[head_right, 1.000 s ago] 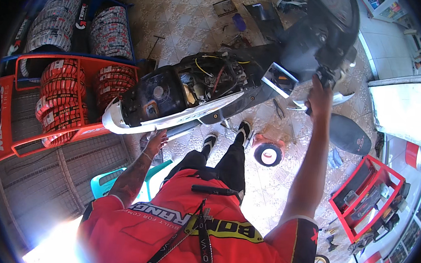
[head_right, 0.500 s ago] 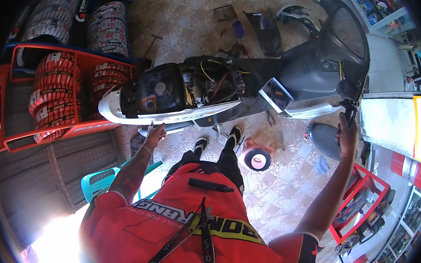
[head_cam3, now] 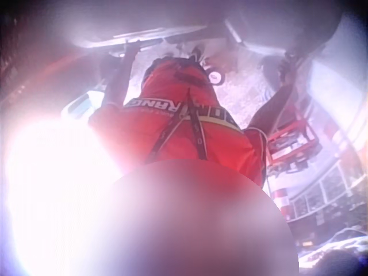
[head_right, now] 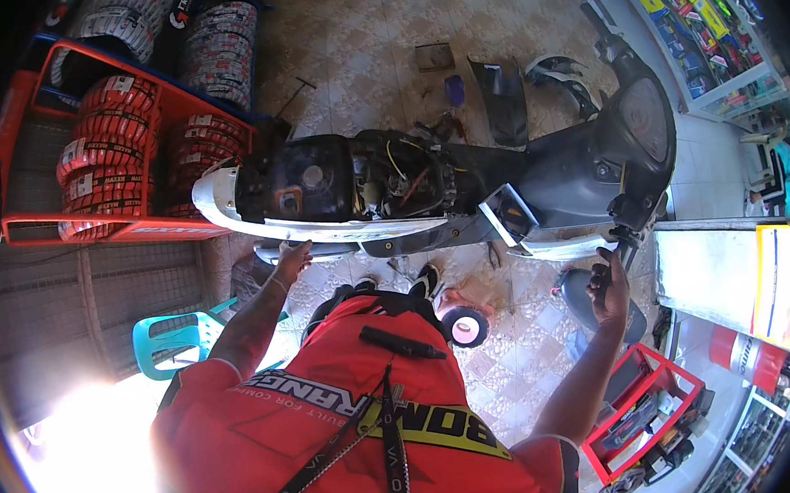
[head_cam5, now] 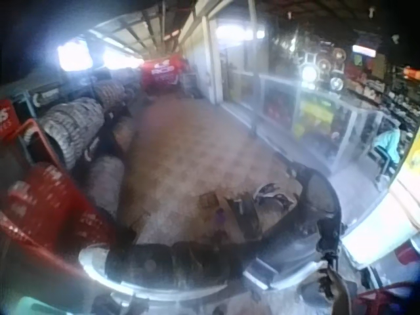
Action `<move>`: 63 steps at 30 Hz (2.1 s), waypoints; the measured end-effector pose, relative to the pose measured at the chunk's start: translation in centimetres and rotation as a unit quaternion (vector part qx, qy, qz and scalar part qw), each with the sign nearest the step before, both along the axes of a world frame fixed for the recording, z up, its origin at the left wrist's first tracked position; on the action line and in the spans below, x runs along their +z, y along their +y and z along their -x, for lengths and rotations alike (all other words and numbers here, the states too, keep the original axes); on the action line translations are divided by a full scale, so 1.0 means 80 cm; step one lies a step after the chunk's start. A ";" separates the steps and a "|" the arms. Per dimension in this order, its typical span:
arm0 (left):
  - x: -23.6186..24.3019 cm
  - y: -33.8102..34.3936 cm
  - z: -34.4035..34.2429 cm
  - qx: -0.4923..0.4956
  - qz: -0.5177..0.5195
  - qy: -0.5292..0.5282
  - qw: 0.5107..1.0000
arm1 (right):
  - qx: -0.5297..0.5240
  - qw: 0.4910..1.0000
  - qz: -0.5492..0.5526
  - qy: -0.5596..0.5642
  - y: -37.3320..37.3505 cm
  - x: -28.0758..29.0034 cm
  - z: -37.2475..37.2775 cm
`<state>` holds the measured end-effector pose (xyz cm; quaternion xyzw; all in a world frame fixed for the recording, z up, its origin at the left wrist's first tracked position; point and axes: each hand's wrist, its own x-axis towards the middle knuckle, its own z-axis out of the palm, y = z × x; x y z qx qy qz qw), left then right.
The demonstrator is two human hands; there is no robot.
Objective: The person works on the exposed wiring and internal components of a scooter's front assembly. They repeatedly reach into the compartment, adjust wires, and test the scooter by turning the handlebar switch. The person also handles a black plastic cover and places it on the scooter.
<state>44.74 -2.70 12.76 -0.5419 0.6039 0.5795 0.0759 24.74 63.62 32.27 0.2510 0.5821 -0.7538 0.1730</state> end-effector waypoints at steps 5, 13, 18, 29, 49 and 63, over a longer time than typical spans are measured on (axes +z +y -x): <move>0.005 0.004 0.002 0.002 -0.002 -0.003 1.000 | -0.037 0.992 -0.117 -0.027 -0.004 -0.003 0.002; -0.018 0.000 0.004 0.027 0.016 0.031 0.999 | -0.085 0.958 -0.273 0.019 -0.019 -0.026 0.001; -0.023 -0.003 0.007 0.031 0.020 0.040 0.999 | -0.128 0.960 -0.250 0.015 -0.018 -0.041 0.001; -0.018 -0.032 -0.009 -0.023 0.002 0.046 0.999 | -0.004 0.694 -0.717 -0.071 -0.022 -0.051 0.012; -0.043 -0.063 -0.023 -0.070 -0.013 0.044 0.996 | 0.417 0.715 -0.511 0.233 -0.419 -0.234 -0.029; -0.025 -0.027 0.001 0.045 0.017 0.046 0.998 | 0.711 0.482 -0.501 0.108 -0.624 -0.468 0.106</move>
